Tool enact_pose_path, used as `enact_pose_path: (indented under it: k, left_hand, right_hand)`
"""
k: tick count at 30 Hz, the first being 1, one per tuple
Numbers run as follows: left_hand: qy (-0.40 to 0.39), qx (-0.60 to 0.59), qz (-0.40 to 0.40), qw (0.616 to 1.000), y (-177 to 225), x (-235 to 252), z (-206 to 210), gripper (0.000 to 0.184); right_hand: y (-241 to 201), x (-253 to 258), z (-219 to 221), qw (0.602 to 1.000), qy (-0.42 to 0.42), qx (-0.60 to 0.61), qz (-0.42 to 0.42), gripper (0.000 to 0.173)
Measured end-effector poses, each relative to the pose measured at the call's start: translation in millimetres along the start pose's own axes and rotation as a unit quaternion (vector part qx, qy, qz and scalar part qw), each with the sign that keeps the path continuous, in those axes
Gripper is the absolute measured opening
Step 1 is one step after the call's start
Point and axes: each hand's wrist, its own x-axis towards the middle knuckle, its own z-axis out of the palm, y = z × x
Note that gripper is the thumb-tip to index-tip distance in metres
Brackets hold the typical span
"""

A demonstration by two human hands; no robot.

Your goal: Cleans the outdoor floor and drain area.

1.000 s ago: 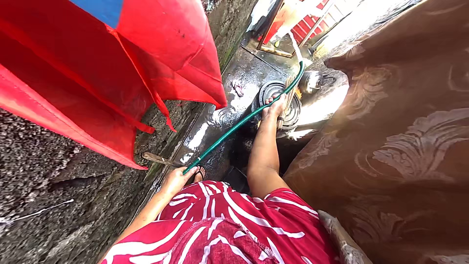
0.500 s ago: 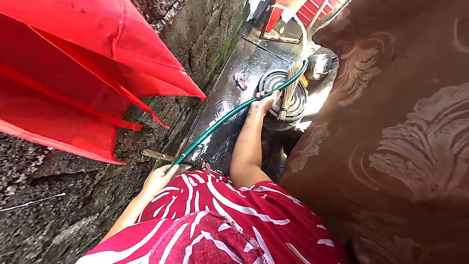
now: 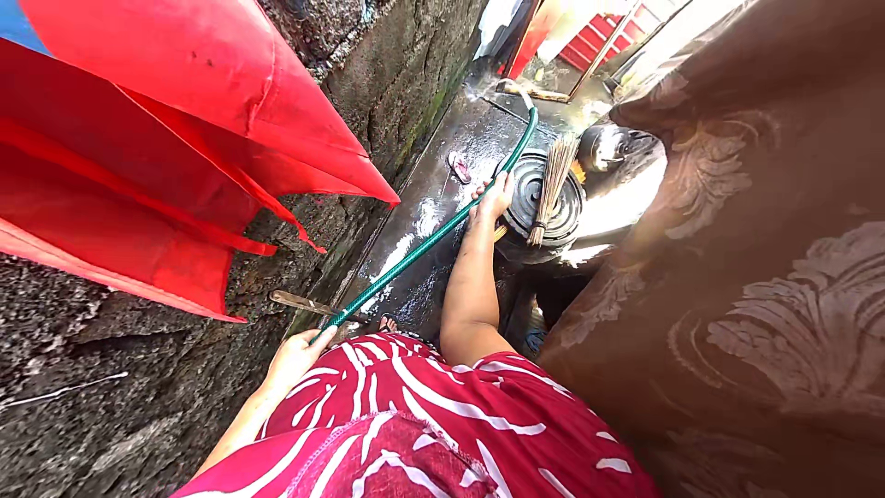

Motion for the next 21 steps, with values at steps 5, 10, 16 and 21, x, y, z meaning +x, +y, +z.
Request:
enact_pose_path:
  k: [5,10,16,21]
  left_hand:
    - [0.0,-0.003,-0.017,1.0,-3,3,4,0.058]
    - [-0.002,-0.006,-0.023,1.0,-1,5,6,0.056]
    - [0.002,-0.006,-0.022,1.0,0,7,5,0.058]
    - [-0.001,-0.002,-0.029,1.0,0,8,4,0.058]
  right_hand:
    - [-2,-3,10,0.999,-0.016,-0.02,-0.02,0.043]
    - [-1,-2,20,0.998,-0.03,-0.029,-0.036,0.042]
    - [-2,-5,30,0.998,-0.034,-0.026,-0.049,0.04]
    - [-1,-5,35,0.998,-0.029,-0.03,-0.056,0.042]
